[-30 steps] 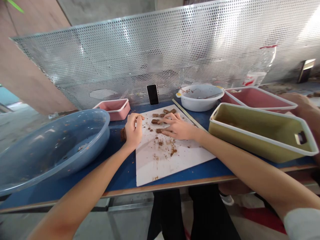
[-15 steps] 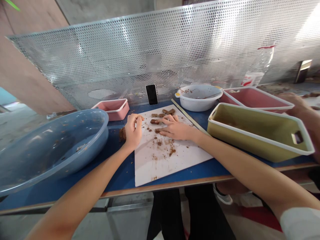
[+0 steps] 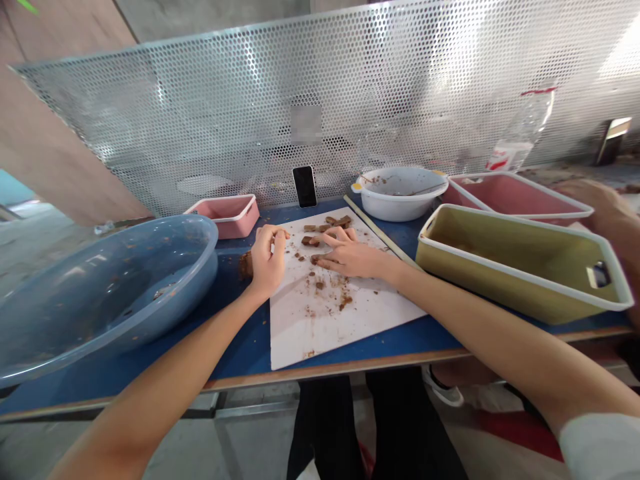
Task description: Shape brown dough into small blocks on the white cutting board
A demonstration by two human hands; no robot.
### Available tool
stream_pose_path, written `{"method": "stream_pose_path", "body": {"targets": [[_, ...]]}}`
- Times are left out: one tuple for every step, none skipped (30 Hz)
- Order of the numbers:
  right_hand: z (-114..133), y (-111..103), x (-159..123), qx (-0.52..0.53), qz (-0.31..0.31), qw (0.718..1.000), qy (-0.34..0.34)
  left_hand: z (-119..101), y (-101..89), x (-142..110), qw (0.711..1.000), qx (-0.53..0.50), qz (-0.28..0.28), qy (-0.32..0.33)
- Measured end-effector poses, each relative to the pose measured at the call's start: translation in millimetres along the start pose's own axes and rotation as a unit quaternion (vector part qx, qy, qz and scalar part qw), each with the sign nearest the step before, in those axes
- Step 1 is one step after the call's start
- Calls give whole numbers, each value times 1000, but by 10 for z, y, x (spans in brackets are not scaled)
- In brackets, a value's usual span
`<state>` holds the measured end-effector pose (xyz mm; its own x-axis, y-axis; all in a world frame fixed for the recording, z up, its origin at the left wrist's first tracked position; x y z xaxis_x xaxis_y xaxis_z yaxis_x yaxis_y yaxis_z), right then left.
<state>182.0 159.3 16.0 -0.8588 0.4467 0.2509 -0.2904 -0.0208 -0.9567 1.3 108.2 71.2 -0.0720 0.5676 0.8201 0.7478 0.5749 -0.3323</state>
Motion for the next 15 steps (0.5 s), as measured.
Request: {"method": "stream_pose_path", "body": {"targets": [[11, -4, 2, -7, -4, 1000, -3, -1, 0, 0, 1000, -1, 0, 0], [25, -15, 1, -18, -11, 1000, -10, -2, -1, -1, 1000, -3, 1, 1], [42, -29, -3, -34, -19, 999, -18, -4, -2, -1, 1000, -6, 1, 2], [60, -43, -10, -50, -28, 998, -27, -5, -4, -2, 1000, -8, 1, 3], [77, -54, -18, -64, -33, 997, -35, -5, -6, -1, 1000, -10, 0, 3], [91, -59, -26, -73, -35, 996, -42, -5, -9, -1, 1000, -10, 0, 2], [100, -59, -33, -77, -33, 995, -45, -6, -11, 0, 1000, -10, 0, 2], [104, -57, -36, -77, -28, 996, -44, -7, -11, 2, 1000, -10, 1, 3], [103, -56, -36, -73, -23, 996, -39, -11, -12, 3, 1000, -11, 1, 6], [98, -58, -31, -66, -20, 997, -31, -14, -13, 4, 1000, -12, 1, 8], [93, -61, -24, -59, -16, 998, -23, -16, -13, 4, 1000, -13, 1, 10], [90, -64, -15, -50, -13, 999, -15, -16, -12, 4, 1000, -13, 1, 10], [90, -69, -6, -40, -12, 999, -11, -13, -10, 3, 1000, -12, 1, 8], [92, -77, 2, -32, -13, 999, -8, -10, -8, 1, 1000, -11, 2, 7], [95, -84, 7, -26, -15, 1000, -7, -7, -5, -1, 1000, -10, 3, 5]]}}
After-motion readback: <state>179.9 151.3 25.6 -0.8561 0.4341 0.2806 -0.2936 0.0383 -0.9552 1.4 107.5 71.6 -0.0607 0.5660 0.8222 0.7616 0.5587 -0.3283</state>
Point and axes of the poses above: each hand's wrist, its own x-axis towards the middle knuckle, its own y-axis out of the palm, z = x × y, the point moved 9 cm from there along x, towards the middle knuckle, and after that the axes turned 1 degree about -x, right-handed, at the moved point
